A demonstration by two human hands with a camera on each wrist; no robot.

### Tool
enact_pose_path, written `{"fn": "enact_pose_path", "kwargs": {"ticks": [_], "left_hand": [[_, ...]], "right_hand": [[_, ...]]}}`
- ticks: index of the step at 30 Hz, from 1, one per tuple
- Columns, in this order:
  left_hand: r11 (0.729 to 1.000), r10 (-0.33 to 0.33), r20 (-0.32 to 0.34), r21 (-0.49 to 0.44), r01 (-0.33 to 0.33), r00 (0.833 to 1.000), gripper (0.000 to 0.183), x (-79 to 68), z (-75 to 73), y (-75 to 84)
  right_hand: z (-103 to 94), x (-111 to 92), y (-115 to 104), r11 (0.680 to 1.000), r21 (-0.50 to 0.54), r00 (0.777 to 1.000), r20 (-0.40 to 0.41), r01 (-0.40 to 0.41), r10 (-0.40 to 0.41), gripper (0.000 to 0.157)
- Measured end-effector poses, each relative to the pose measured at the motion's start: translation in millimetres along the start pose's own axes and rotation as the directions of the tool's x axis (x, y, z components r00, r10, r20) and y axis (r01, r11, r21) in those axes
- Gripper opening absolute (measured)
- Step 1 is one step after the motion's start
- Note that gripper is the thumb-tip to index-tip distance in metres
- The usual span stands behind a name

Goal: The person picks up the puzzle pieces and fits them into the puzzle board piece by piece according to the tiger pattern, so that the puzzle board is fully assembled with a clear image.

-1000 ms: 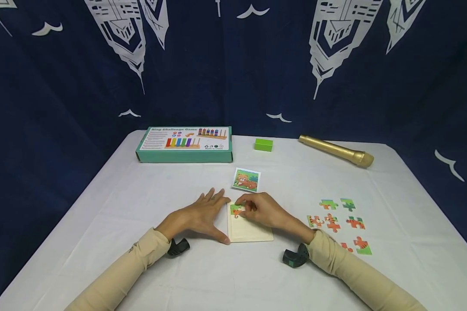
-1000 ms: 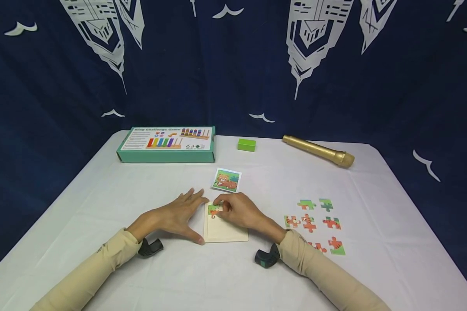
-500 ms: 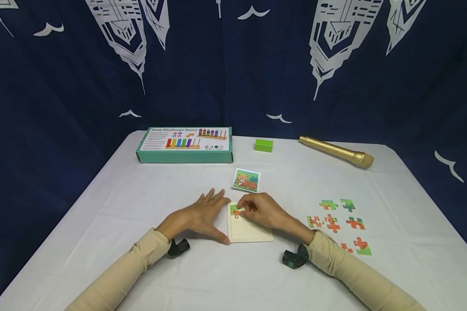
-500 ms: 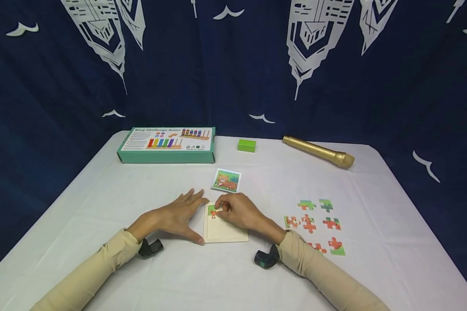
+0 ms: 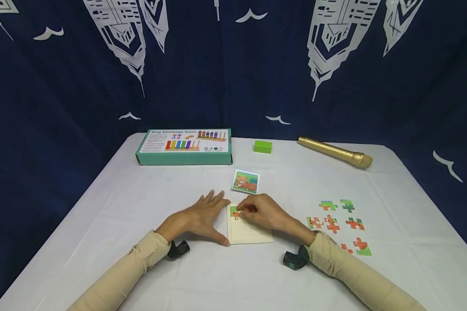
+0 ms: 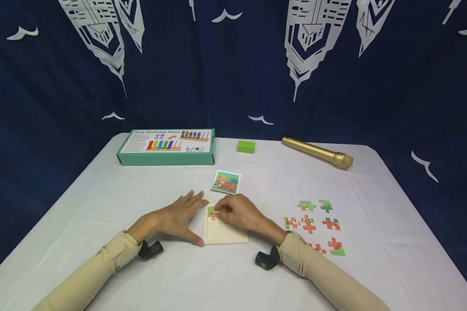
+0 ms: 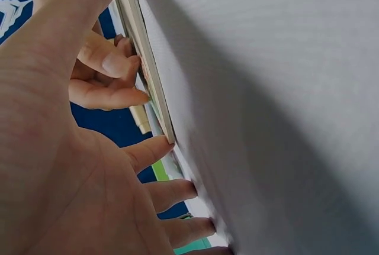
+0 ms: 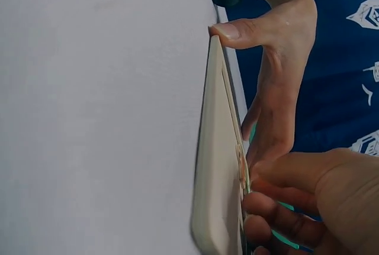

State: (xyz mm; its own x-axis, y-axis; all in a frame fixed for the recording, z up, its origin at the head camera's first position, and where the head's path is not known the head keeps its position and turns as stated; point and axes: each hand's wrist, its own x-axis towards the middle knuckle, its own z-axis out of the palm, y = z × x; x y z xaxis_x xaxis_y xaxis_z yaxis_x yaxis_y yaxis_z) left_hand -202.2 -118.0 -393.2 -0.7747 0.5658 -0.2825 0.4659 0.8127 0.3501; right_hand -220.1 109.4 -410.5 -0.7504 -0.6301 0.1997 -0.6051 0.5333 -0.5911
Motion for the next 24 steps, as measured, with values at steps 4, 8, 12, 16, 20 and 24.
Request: {"fn": "enact_pose_path", "kwargs": {"ticks": [4,8,12,16,20,24], "left_hand": [[1.000,0.000,-0.003,-0.002,0.000,1.000,0.112,0.1,0.8,0.3],[1.000,-0.001,-0.011,-0.005,0.000,1.000,0.112,0.0,1.6,0.1],[1.000,0.002,-0.020,-0.011,-0.002,1.000,0.111,-0.2,2.5,-0.6],[1.000,0.002,-0.028,-0.016,-0.003,1.000,0.112,-0.4,2.7,-0.7],[1.000,0.002,-0.027,-0.016,-0.002,1.000,0.112,-0.6,2.8,-0.5],[1.000,0.003,-0.030,-0.014,-0.003,1.000,0.111,-0.4,3.3,-0.5]], "right_hand": [[-8.7,-4,-3,0.999,0.035,1.000,0.014,0.001,-0.001,0.018],[-24.4,-13,1,0.998,0.068,1.000,-0.010,0.001,0.000,0.021],[-44.6,-27,11,0.998,0.056,0.998,-0.062,0.000,0.004,0.024],[-65.2,-44,26,0.997,0.065,0.993,-0.106,-0.049,0.056,0.028],[-83.4,-61,42,0.993,0.052,0.983,-0.146,-0.110,0.116,0.031],[-100.0,-76,57,0.986,0.002,0.971,-0.176,-0.164,0.162,0.036]]}}
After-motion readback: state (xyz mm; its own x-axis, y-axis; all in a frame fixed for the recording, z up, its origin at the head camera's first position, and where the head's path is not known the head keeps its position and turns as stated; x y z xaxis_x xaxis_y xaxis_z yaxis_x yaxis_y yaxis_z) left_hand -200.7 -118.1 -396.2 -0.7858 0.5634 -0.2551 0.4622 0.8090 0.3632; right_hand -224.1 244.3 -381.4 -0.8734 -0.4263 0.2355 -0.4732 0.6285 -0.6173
